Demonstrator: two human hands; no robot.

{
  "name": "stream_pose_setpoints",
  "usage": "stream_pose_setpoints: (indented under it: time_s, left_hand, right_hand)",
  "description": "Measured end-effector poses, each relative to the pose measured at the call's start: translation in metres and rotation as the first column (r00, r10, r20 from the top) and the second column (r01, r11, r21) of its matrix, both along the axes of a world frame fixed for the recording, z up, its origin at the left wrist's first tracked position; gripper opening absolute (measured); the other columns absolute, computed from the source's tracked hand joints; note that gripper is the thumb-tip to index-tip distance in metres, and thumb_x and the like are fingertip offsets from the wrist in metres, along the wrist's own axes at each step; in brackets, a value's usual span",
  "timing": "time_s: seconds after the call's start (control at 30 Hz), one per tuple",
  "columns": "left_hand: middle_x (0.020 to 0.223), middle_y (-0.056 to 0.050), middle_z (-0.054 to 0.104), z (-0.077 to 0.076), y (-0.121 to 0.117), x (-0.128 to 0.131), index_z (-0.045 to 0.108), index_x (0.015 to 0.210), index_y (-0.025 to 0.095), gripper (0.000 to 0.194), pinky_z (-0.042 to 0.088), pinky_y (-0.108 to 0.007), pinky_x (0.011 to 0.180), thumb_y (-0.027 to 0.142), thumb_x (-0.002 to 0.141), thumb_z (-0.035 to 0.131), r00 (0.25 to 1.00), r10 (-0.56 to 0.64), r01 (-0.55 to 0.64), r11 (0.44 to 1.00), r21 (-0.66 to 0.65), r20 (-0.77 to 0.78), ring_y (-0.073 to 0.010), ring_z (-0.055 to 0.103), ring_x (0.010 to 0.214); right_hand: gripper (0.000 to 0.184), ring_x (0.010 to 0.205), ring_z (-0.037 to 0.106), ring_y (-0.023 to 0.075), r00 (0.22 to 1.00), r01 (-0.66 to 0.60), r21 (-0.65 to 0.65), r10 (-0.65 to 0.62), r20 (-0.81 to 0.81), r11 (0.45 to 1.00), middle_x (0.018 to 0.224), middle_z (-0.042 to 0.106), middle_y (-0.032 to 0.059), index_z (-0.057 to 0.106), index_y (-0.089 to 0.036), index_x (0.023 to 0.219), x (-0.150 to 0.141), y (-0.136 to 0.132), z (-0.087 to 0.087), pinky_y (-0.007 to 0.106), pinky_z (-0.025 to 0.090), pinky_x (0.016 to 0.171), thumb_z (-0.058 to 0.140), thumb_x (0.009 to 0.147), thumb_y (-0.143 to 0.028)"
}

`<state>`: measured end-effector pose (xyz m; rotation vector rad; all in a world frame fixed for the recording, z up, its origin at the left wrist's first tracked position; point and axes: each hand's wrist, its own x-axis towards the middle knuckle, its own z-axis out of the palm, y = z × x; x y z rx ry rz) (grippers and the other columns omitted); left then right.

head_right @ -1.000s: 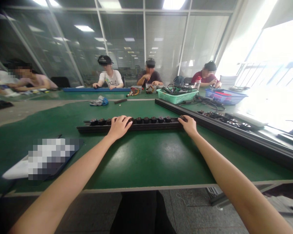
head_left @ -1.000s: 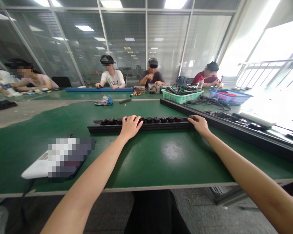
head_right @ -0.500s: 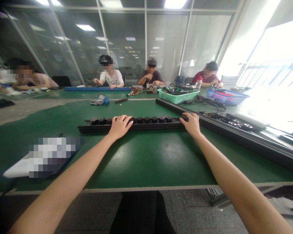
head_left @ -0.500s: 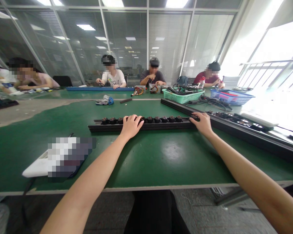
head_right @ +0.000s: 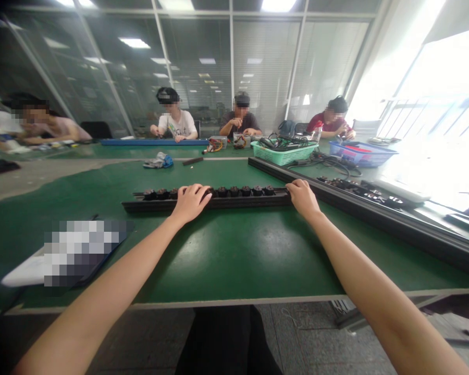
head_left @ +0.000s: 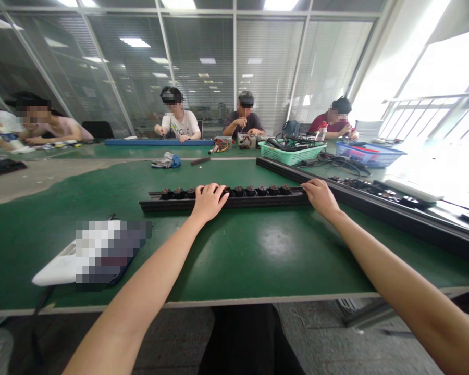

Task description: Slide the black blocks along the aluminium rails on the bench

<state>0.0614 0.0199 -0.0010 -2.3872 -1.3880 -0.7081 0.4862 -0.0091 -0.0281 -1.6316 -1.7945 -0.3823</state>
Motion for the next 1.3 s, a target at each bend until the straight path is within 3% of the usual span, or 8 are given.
stream_pose_setpoints:
  time_s: [1.3]
  left_hand:
    - [0.130,-0.014,0.066,-0.001,0.001,-0.001,0.064,0.138,0.025,0.044,0.032,-0.053,0.112,0.045,0.110,0.037,1.000,-0.005,0.005,1.000,0.007,-0.001,-0.0326,0.058,0.123]
  right_hand:
    - [0.037,0.111,0.057,0.0324,0.999,0.049,-0.009,-0.049,-0.001,0.999,0.112,0.068,0.0150,0.080,-0.023,0.108,0.016,-0.001,-0.001,0.044,0.051,0.091,0.045,0.100,-0.030]
